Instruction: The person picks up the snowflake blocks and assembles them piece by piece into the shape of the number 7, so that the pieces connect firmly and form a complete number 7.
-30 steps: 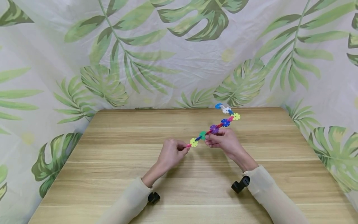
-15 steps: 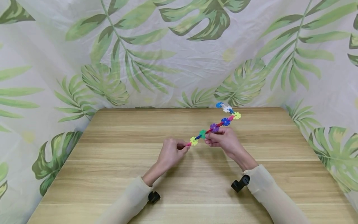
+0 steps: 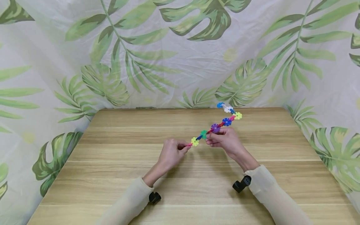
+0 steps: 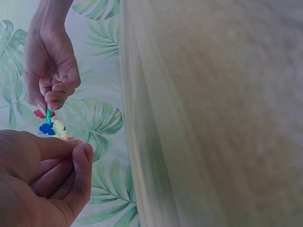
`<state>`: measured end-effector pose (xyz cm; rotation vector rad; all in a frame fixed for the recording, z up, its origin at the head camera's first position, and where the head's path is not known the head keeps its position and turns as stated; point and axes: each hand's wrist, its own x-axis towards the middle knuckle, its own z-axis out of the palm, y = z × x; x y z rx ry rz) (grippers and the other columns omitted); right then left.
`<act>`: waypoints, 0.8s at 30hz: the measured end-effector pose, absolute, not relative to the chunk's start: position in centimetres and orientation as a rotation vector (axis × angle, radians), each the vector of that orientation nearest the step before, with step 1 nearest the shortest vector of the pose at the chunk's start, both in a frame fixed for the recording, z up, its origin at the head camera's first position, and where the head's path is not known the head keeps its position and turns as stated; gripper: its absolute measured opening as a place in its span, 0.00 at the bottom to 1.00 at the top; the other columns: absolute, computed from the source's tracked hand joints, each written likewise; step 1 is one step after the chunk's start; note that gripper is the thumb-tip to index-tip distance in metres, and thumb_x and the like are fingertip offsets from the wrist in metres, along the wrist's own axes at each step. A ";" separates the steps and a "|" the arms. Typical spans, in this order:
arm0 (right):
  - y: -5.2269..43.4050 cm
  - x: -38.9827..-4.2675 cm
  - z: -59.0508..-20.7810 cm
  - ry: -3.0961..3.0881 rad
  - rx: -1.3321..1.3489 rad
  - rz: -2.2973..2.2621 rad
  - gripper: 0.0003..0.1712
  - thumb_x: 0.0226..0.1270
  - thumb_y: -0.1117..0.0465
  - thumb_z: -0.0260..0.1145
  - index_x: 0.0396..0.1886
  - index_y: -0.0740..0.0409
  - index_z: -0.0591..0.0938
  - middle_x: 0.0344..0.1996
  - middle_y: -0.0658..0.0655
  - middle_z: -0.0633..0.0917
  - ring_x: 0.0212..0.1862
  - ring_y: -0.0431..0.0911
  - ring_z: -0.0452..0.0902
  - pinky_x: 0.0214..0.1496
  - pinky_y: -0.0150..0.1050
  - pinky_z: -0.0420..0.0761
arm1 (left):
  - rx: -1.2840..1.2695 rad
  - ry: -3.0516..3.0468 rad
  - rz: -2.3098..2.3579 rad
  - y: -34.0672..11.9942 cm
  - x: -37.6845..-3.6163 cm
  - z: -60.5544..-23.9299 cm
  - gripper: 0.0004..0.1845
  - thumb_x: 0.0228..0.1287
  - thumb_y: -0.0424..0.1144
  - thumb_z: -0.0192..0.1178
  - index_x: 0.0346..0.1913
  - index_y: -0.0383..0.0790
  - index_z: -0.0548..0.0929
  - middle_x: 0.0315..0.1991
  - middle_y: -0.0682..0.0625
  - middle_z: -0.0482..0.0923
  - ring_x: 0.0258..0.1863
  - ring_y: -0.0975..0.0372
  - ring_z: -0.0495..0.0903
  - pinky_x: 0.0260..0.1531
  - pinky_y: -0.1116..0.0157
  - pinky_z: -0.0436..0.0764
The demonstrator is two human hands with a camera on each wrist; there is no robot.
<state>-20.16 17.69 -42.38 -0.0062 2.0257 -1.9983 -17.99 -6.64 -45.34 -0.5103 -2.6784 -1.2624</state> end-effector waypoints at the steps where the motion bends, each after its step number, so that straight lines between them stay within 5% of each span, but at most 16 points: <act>1: 17.7 -20.2 -42.4 2.026 -0.003 -1.998 0.18 0.77 0.66 0.66 0.55 0.79 0.82 0.35 0.55 0.93 0.36 0.42 0.91 0.51 0.44 0.92 | -0.508 -2.677 -1.270 -6.6 -18.0 -45.3 0.02 0.65 0.32 0.73 0.37 0.37 0.94 0.36 0.45 0.93 0.32 0.63 0.90 0.30 0.72 0.87; 24: 17.7 -20.1 -42.5 2.027 0.012 -2.023 0.18 0.77 0.66 0.65 0.56 0.78 0.82 0.34 0.53 0.93 0.36 0.42 0.91 0.49 0.41 0.92 | -0.500 -2.654 -1.291 -6.5 -17.9 -45.4 0.02 0.65 0.32 0.73 0.36 0.38 0.94 0.34 0.47 0.93 0.31 0.65 0.89 0.28 0.73 0.85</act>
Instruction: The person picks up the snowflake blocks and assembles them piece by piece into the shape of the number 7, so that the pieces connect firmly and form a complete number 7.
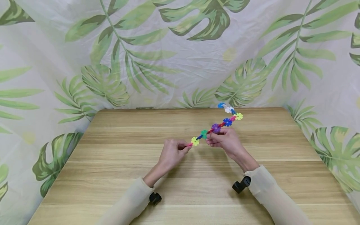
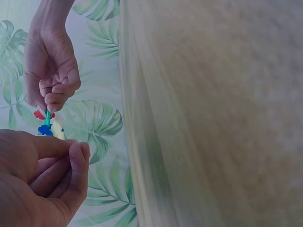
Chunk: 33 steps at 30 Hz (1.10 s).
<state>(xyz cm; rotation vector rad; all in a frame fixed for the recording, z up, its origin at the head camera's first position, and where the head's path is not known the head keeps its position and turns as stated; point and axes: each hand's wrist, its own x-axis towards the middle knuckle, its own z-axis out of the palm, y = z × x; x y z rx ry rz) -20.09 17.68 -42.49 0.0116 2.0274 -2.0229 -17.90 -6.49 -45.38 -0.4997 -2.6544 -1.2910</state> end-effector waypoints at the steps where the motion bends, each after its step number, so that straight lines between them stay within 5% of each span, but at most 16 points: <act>1: 17.7 -20.1 -42.5 2.030 0.012 -2.022 0.18 0.77 0.66 0.65 0.56 0.78 0.82 0.33 0.52 0.92 0.36 0.42 0.91 0.48 0.41 0.92 | -0.497 -2.653 -1.296 -6.5 -17.9 -45.4 0.02 0.66 0.32 0.73 0.36 0.38 0.94 0.34 0.47 0.93 0.30 0.65 0.89 0.28 0.73 0.85; 33: 17.3 -19.9 -42.0 2.053 0.017 -2.052 0.17 0.75 0.66 0.67 0.54 0.78 0.83 0.31 0.50 0.92 0.34 0.42 0.91 0.43 0.37 0.92 | -0.547 -2.587 -1.264 -6.4 -17.9 -45.5 0.03 0.66 0.31 0.72 0.37 0.35 0.94 0.33 0.44 0.93 0.26 0.65 0.87 0.25 0.76 0.82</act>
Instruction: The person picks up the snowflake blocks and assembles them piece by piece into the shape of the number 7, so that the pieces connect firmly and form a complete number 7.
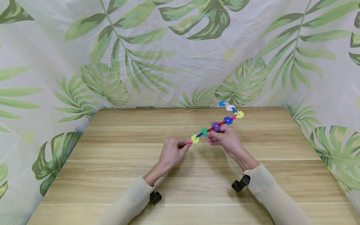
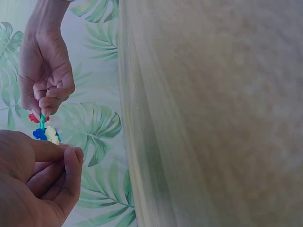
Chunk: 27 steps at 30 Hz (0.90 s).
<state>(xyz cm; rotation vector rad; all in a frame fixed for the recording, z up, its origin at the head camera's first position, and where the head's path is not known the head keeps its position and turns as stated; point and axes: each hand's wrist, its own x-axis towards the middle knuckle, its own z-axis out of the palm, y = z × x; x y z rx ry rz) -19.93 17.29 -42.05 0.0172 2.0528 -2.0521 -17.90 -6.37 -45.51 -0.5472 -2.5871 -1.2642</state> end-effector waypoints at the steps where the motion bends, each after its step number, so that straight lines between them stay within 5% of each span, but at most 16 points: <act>1: 17.3 -19.9 -42.1 2.052 0.019 -2.051 0.17 0.76 0.66 0.66 0.54 0.78 0.83 0.30 0.50 0.92 0.34 0.42 0.91 0.43 0.37 0.92 | -0.555 -2.588 -1.251 -6.4 -17.9 -45.5 0.03 0.66 0.31 0.72 0.37 0.34 0.94 0.33 0.44 0.93 0.26 0.65 0.87 0.25 0.76 0.82; 27: 17.3 -20.0 -42.6 2.048 0.003 -2.013 0.17 0.75 0.65 0.67 0.55 0.76 0.83 0.34 0.52 0.93 0.36 0.42 0.91 0.51 0.45 0.92 | -0.498 -2.699 -1.384 -6.7 -17.8 -45.2 0.02 0.63 0.32 0.75 0.37 0.37 0.93 0.35 0.46 0.93 0.30 0.66 0.88 0.31 0.75 0.86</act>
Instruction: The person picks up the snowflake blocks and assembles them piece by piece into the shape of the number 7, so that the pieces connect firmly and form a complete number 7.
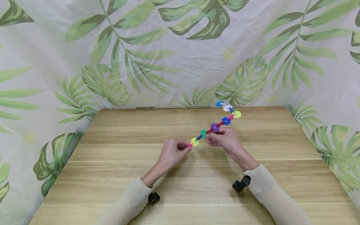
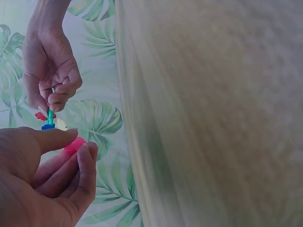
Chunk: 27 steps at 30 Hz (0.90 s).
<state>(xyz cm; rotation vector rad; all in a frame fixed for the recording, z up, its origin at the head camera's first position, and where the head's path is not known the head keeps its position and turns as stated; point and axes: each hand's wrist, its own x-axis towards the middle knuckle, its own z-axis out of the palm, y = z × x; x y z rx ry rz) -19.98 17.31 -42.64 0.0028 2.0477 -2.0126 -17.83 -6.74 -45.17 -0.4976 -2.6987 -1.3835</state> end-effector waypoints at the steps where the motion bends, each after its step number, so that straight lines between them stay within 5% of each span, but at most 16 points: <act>1: 17.4 -20.0 -42.7 2.043 0.007 -2.016 0.17 0.75 0.66 0.67 0.55 0.76 0.83 0.34 0.53 0.93 0.36 0.42 0.91 0.51 0.45 0.92 | -0.498 -2.698 -1.393 -6.7 -17.8 -45.1 0.03 0.63 0.33 0.75 0.38 0.37 0.93 0.35 0.46 0.93 0.30 0.65 0.88 0.31 0.75 0.86; 8: 18.1 -19.9 -42.7 2.003 -0.019 -2.027 0.15 0.76 0.68 0.65 0.53 0.78 0.81 0.32 0.52 0.92 0.35 0.42 0.90 0.46 0.39 0.92 | -0.440 -2.793 -1.511 -7.8 -17.4 -44.9 0.19 0.62 0.46 0.77 0.48 0.36 0.91 0.38 0.49 0.93 0.35 0.64 0.89 0.37 0.69 0.88; 14: 18.5 -19.6 -42.7 1.985 -0.067 -1.985 0.14 0.75 0.69 0.65 0.51 0.78 0.82 0.34 0.56 0.93 0.36 0.44 0.91 0.48 0.41 0.92 | -0.323 -2.876 -1.604 -10.0 -18.4 -44.1 0.27 0.64 0.62 0.71 0.56 0.45 0.89 0.42 0.53 0.92 0.42 0.62 0.89 0.39 0.63 0.87; 21: 18.0 -19.2 -43.4 1.917 -0.130 -1.927 0.13 0.73 0.68 0.68 0.49 0.76 0.84 0.33 0.54 0.92 0.37 0.46 0.91 0.49 0.43 0.92 | -0.410 -2.842 -1.859 -11.4 -21.2 -43.1 0.21 0.80 0.45 0.59 0.62 0.32 0.83 0.50 0.35 0.89 0.51 0.43 0.87 0.53 0.47 0.88; 27: 17.1 -18.6 -43.7 1.885 -0.199 -1.869 0.10 0.72 0.68 0.68 0.47 0.72 0.86 0.31 0.52 0.92 0.36 0.46 0.90 0.49 0.44 0.92 | -0.291 -2.801 -2.015 -11.1 -23.2 -43.0 0.19 0.80 0.41 0.59 0.62 0.31 0.82 0.50 0.35 0.89 0.54 0.40 0.86 0.56 0.48 0.88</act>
